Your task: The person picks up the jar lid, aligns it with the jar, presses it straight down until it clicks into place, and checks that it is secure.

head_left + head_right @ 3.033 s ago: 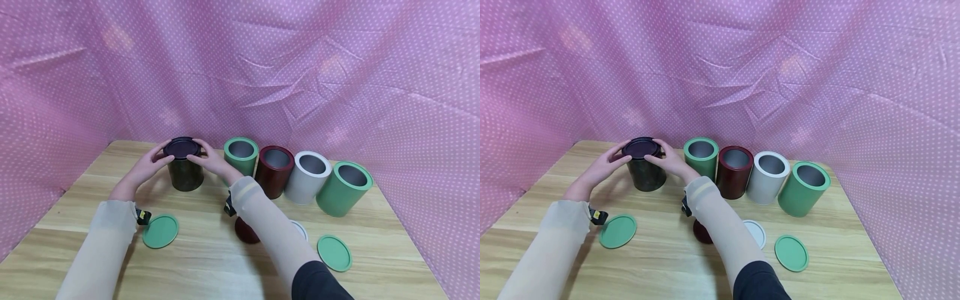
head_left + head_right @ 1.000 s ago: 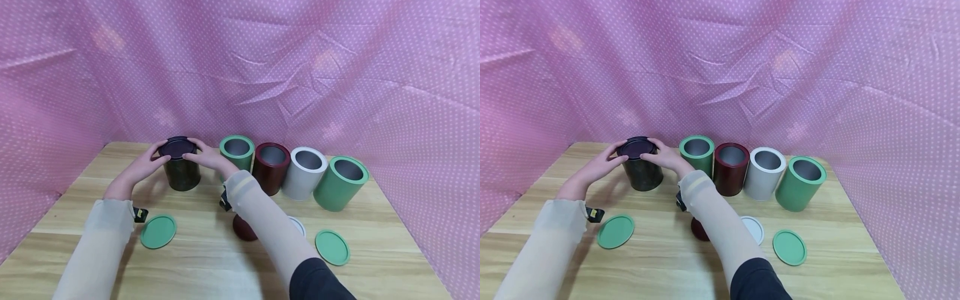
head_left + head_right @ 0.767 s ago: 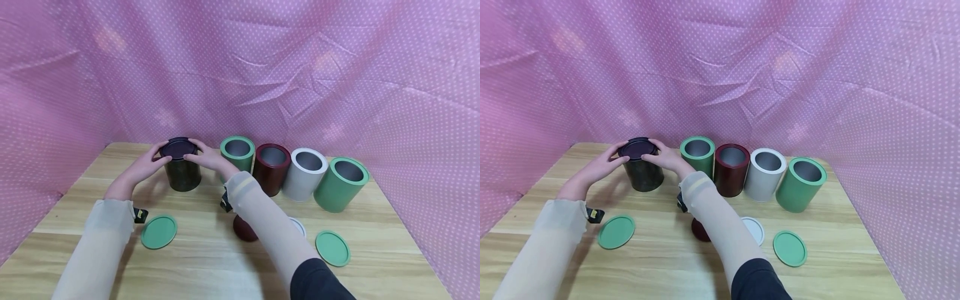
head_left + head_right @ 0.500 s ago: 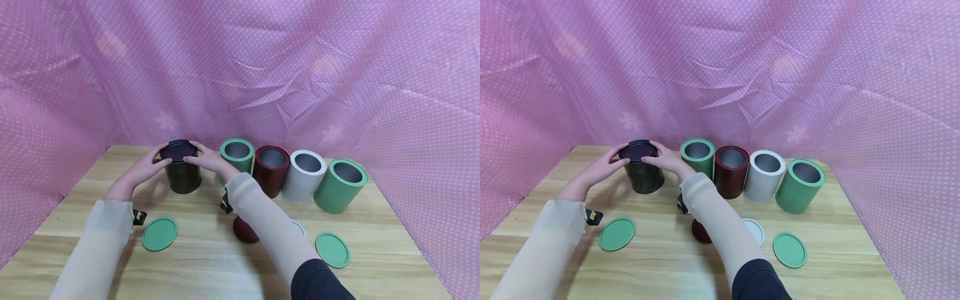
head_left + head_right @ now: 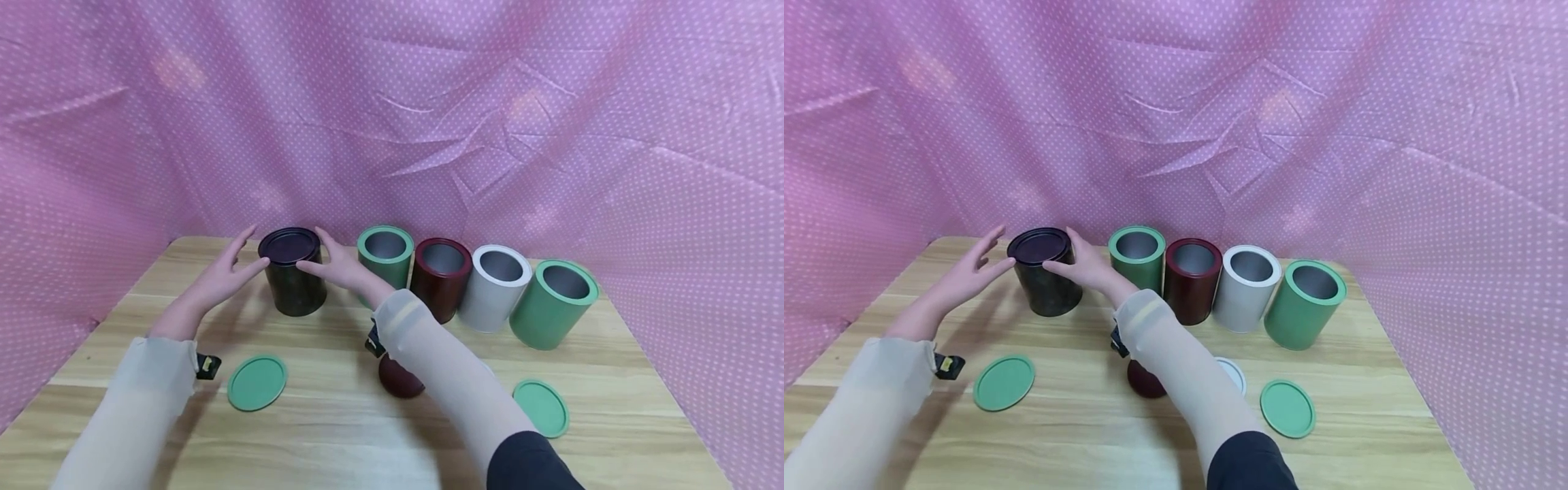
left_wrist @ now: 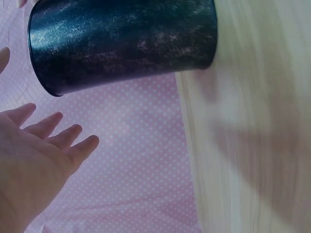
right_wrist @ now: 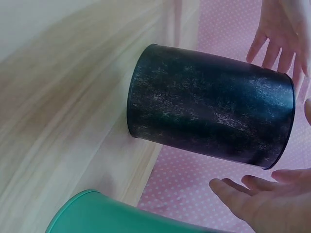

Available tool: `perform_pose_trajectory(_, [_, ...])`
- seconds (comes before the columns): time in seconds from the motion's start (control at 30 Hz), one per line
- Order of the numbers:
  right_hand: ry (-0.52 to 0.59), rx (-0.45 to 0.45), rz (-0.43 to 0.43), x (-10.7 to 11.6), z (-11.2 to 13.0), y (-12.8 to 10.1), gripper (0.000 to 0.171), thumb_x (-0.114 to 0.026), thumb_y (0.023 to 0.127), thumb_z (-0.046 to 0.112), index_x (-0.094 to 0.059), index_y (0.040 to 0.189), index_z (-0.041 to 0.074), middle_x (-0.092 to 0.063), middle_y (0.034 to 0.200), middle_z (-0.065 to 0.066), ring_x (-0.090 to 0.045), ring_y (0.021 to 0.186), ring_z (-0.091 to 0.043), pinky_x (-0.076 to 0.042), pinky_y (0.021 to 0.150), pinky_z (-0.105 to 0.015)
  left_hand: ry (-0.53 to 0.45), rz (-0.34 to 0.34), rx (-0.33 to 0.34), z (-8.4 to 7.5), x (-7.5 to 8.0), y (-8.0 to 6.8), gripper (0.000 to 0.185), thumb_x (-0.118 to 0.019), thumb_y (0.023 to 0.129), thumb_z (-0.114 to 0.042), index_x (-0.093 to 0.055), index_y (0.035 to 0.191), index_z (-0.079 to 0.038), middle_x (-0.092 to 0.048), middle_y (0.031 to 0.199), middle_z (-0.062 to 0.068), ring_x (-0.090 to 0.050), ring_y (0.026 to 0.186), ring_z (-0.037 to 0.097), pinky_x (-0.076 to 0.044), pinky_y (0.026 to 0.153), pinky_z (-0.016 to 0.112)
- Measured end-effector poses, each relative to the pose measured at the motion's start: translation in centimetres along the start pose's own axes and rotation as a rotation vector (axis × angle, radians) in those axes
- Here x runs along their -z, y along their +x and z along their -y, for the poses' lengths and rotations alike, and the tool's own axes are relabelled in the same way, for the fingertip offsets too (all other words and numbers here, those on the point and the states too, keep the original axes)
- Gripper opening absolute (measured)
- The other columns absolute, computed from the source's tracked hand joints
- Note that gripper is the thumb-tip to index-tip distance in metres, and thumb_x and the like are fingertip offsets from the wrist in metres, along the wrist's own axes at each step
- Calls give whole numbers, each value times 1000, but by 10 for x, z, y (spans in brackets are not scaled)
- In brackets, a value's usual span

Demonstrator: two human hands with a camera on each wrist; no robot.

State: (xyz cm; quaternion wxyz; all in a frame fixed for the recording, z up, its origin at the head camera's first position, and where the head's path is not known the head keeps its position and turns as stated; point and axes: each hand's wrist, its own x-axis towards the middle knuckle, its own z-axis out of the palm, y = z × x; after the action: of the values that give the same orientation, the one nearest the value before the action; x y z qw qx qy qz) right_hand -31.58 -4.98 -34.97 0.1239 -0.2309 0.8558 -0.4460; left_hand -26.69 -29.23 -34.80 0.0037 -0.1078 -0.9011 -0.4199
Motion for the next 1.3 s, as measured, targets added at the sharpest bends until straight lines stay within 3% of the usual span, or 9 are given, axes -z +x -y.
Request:
perform_pose_trajectory(0.17, [9, -6, 26, 1, -1, -11, 89, -64, 90, 47, -10, 157, 25, -15, 163, 0, -17, 149, -20, -21, 120, -43, 41, -23, -20, 1, 0, -16, 79, -54, 98, -40, -4, 157, -24, -3, 162, 19, -8, 144, 50, -13, 109, 72])
perform_pose_trajectory(0.5, [-71, 73, 58, -1, 0, -33, 89, -65, 91, 42, -9, 157, 20, -17, 163, -4, -17, 149, -21, -21, 120, -43, 89, -33, -10, 1, -2, -43, 82, -58, 95, -41, -5, 157, -27, -3, 162, 19, -6, 144, 51, -10, 106, 76])
perform_pose_trajectory(0.8, [-147, 85, 96, -9, 2, -49, 89, -66, 90, 41, -11, 157, 19, -16, 163, -5, -15, 150, -21, -19, 121, -40, 92, -46, -77, 9, -9, -62, 81, -61, 95, -31, -9, 157, -19, -5, 160, 25, -6, 143, 53, -9, 106, 76])
perform_pose_trajectory(1.0, [-126, 139, 49, -17, -1, -54, 95, -70, 89, 34, -5, 157, 17, -16, 162, -7, -18, 149, -20, -22, 121, -38, 81, -50, -74, 13, -11, -76, 81, -62, 95, -30, -10, 157, -20, -5, 160, 24, -6, 143, 53, -10, 105, 77])
perform_pose_trajectory(1.13, [-113, 114, 29, -22, -3, -58, 96, -71, 88, 31, -6, 157, 16, -18, 162, -8, -20, 148, -21, -22, 120, -38, 86, -37, -76, 17, -12, -82, 81, -61, 95, -30, -10, 157, -20, -5, 160, 24, -7, 142, 54, -11, 103, 79])
perform_pose_trajectory(1.3, [-201, 77, 82, -27, -3, -65, 93, -69, 89, 37, -9, 157, 14, -20, 161, -9, -20, 148, -22, -20, 121, -36, 111, -18, -74, 20, -16, -88, 82, -62, 94, -30, -10, 157, -18, -4, 160, 24, -7, 142, 55, -11, 100, 80])
